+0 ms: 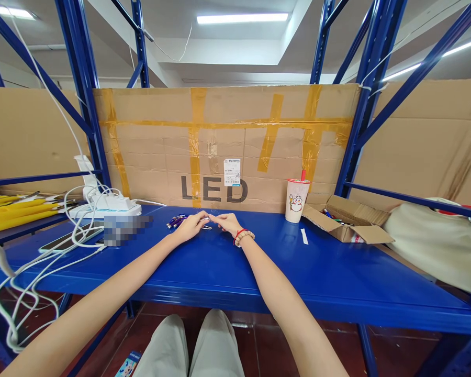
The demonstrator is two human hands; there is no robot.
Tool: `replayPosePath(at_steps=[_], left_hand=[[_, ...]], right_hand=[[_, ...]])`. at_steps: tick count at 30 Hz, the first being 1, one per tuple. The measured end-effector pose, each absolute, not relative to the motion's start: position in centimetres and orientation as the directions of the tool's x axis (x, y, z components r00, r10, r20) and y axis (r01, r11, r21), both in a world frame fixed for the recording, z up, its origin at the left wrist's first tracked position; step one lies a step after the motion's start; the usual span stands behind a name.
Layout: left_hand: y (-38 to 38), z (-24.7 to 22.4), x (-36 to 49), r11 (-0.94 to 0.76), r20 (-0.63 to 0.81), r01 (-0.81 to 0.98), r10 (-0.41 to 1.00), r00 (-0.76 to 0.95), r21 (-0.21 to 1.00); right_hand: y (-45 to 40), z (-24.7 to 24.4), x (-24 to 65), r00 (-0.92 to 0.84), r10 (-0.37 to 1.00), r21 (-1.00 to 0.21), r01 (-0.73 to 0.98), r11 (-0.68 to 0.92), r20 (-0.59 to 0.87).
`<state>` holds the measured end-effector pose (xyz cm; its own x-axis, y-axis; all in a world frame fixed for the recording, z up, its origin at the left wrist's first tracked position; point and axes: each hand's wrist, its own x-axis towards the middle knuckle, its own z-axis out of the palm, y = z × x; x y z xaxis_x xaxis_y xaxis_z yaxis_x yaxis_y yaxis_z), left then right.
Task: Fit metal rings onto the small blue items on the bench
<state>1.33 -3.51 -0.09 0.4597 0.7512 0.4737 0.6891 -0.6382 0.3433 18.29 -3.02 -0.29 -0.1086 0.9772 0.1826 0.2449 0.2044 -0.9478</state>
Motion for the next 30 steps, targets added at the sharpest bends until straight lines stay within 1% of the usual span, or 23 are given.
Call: replayPosePath(at_steps=[4, 9, 21, 30], left_hand=[[-3.72, 0.00, 1.49, -0.653, 0.494, 0.673, 0.738, 0.460, 0.348], [-3.94, 0.04, 1.72, -0.637, 0.480, 0.685, 0.752, 0.452, 0.352], [-3.50, 0.05, 1.71, -0.577, 0.448, 0.738, 0.795, 0.409, 0.351], [-3.21, -0.14, 1.67, -0.587, 0.447, 0.722, 0.791, 0.417, 0.366]], right_hand=[[-2.90, -0.41, 18.21, -0.120, 0.977, -0.955, 0.220, 0.199, 0.177], [-3.08, -0.29, 17.91, -0.113, 0.976, -0.957, 0.206, 0.206, 0.186], [-3.31, -0.27, 17.50, -0.080, 0.957, -0.942, 0.168, 0.289, 0.279], [-3.10, -0.33, 17.76, -0.097, 0.946, -0.934, 0.156, 0.321, 0.309]])
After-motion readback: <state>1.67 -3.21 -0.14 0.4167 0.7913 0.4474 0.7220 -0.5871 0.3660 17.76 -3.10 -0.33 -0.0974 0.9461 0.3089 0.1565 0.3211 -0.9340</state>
